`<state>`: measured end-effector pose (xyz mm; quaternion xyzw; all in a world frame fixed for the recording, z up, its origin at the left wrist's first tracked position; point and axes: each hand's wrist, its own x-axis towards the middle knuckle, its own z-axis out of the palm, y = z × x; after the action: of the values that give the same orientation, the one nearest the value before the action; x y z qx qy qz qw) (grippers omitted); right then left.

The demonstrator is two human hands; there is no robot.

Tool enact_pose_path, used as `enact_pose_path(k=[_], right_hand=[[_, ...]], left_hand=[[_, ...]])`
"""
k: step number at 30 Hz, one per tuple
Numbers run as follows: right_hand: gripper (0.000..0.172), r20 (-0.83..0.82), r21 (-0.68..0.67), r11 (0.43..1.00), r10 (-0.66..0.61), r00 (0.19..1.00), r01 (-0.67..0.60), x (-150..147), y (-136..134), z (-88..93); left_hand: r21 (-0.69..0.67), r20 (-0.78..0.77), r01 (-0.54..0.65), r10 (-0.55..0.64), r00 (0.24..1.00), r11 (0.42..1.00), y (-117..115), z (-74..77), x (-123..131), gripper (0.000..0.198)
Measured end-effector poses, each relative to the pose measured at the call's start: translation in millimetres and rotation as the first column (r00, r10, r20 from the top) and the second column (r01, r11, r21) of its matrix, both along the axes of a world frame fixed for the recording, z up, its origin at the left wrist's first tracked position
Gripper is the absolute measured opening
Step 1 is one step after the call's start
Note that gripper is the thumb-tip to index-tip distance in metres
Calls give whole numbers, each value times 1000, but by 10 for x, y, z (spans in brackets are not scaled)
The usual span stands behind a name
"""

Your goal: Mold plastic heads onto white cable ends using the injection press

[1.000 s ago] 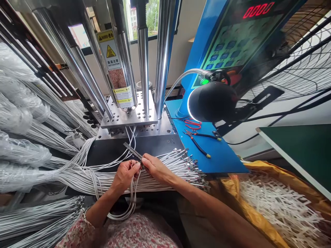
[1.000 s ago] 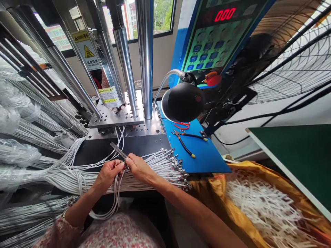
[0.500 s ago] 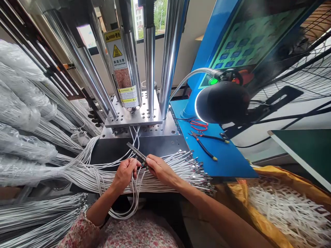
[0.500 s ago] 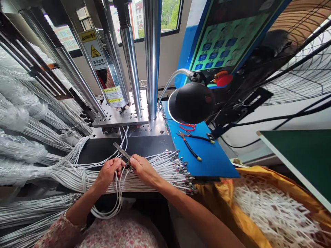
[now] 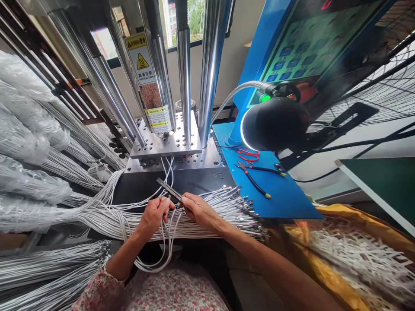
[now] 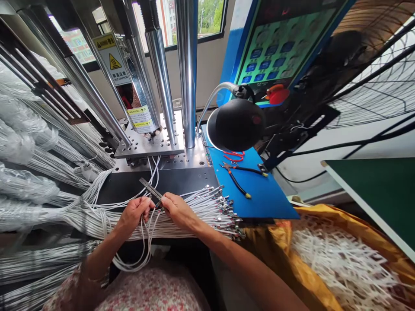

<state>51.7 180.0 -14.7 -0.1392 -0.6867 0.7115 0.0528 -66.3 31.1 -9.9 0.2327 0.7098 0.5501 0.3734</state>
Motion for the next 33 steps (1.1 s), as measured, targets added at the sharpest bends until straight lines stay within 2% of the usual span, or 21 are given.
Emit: enact_pose_path(k=[5,9,16,20,22,24,26,28,30,33], right_hand=[[34,-6,198,979,39,999,-37,1,5,4],[32,-37,399,912,113,993,-90,40,22,19],[27,6,530,839,146,989,-127,115,-1,92],[16,-59,498,861,156,986,-106,109,-59,62],[22,-136,459,886,133,982,-56,105,-83,25],[28,-171,418,909,77,982,1,110,-91,-8],[29,-162,372,927,17,987,45,125,-78,-20],[28,-151,332,941,-20,988,69,144,-54,-9],[28,-151,305,950,-27,988,72,157,-31,13],[28,-171,280,958,-10,985,58,148,-19,34]], left_hand=[[20,18,-23,23,1000,1000,-22,5,7,36],[27,0,28,-28,1000,999,-72,19,-11,36],[20,45,85,-86,995,996,-101,34,-39,36],[-23,27,115,-114,993,993,-72,85,-46,39],[-68,-19,92,-93,995,993,-46,93,-58,41],[-77,-154,-65,53,987,995,-25,79,-79,38],[-3,-292,-262,250,923,965,-14,57,-101,31],[77,-334,-340,345,877,937,-12,41,-110,26],[98,-263,-305,320,910,947,-10,35,-96,28],[69,-158,-206,215,964,976,5,22,-39,30]])
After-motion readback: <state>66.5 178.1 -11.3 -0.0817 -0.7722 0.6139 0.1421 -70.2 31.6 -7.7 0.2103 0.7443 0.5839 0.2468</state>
